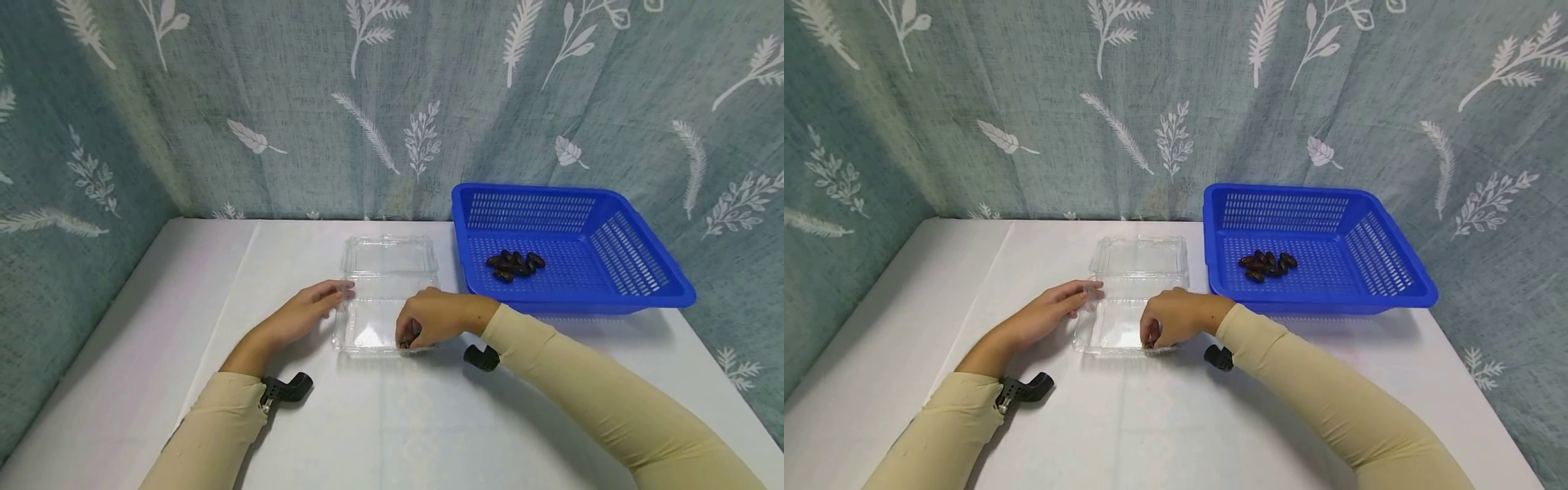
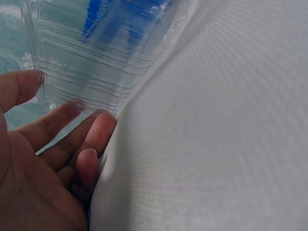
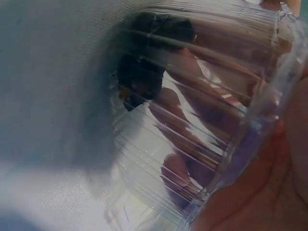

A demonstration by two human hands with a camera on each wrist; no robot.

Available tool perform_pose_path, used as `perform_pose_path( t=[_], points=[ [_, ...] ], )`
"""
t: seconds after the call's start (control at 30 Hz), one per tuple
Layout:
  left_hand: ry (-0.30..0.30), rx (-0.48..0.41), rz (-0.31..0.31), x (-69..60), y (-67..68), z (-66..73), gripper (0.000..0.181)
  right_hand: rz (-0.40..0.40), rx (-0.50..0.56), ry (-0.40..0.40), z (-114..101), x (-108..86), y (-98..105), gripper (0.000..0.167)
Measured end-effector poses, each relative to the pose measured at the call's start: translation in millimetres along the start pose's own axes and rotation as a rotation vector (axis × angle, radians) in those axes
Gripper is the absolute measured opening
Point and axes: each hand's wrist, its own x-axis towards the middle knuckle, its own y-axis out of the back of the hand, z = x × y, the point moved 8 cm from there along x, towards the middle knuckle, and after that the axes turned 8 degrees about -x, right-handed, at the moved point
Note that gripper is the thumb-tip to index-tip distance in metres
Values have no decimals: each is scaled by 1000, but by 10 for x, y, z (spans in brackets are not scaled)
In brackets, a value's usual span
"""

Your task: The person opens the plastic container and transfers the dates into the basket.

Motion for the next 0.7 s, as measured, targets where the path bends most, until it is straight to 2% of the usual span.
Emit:
perform_pose_path(
  t=[0.13,0.3,0.43,0.7],
  points=[
    [-9,1,-5,19,-9,24,45,-2,-15,-10,16,-14,11,16],
    [-8,0,-13,28,-21,40,45,15,48,-16,54,-20,19,19],
    [-5,0,-18,28,-30,38,45,82,130,-10,89,-34,88,24],
    [-6,9,2,-14,1,33,45,242,175,-54,130,-237,419,29]
  ],
)
